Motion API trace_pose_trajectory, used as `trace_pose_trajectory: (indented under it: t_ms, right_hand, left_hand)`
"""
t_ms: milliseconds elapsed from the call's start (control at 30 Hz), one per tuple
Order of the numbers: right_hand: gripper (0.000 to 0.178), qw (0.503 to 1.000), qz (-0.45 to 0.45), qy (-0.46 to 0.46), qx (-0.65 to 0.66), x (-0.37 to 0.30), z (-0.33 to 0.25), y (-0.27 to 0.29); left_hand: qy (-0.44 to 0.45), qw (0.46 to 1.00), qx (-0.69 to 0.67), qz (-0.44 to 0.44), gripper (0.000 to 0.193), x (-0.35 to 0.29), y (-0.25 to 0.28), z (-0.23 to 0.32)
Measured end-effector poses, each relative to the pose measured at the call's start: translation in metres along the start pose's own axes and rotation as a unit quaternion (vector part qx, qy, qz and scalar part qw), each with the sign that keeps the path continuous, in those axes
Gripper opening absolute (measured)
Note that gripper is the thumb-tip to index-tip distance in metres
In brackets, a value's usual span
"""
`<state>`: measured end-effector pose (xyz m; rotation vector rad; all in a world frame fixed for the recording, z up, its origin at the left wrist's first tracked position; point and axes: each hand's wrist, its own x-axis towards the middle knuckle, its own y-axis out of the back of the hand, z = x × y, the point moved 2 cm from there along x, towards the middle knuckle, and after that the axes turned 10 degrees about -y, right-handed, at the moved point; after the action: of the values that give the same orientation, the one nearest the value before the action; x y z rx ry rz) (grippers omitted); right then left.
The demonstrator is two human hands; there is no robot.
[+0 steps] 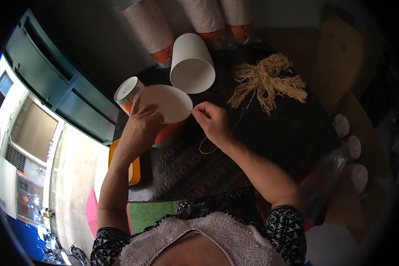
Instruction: Attaching strings/handles to decorative paper buckets for assembly.
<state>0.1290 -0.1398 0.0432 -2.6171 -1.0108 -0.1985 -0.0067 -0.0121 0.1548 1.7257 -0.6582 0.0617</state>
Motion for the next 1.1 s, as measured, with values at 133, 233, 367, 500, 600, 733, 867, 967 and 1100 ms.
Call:
trace_pose_trajectory:
  t_ms: [133, 233, 367, 500, 600, 733, 867, 967, 1100]
  right_hand:
    - [0.007, 0.993, 0.031, 0.107, -0.031, -0.014, -0.022, -0.004]
    - [0.008, 0.980, 0.027, 0.170, -0.098, -0.033, -0.040, -0.011]
    - [0.010, 0.969, 0.001, 0.198, -0.146, -0.054, -0.044, -0.018]
    - [0.011, 0.973, 0.007, 0.176, -0.150, -0.066, -0.036, -0.020]
    - [0.010, 0.979, 0.024, 0.147, -0.141, -0.067, -0.027, -0.019]
    - [0.009, 0.995, 0.023, 0.068, -0.074, -0.066, -0.022, -0.014]
    - [0.009, 0.999, -0.005, 0.014, -0.051, -0.074, -0.023, -0.013]
    - [0.009, 0.997, -0.023, -0.020, -0.068, -0.082, -0.025, -0.016]
    - [0.010, 0.997, -0.033, -0.035, -0.058, -0.086, -0.022, -0.018]
  left_hand:
    - [0.132, 0.986, -0.092, 0.047, 0.008, -0.028, 0.007, 0.019]
    - [0.189, 0.972, -0.133, 0.045, 0.008, -0.041, 0.009, 0.040]
    - [0.213, 0.965, -0.143, 0.052, 0.008, -0.053, 0.008, 0.051]
    - [0.213, 0.964, -0.155, 0.042, 0.008, -0.059, 0.006, 0.056]
    - [0.223, 0.957, -0.183, 0.017, 0.008, -0.062, 0.007, 0.059]
    - [0.264, 0.930, -0.254, -0.018, 0.011, -0.069, 0.008, 0.056]
    - [0.245, 0.917, -0.315, -0.027, 0.013, -0.071, 0.013, 0.047]
    - [0.209, 0.922, -0.323, -0.044, 0.015, -0.069, 0.017, 0.041]
    - [0.188, 0.922, -0.332, -0.060, 0.010, -0.073, 0.021, 0.032]
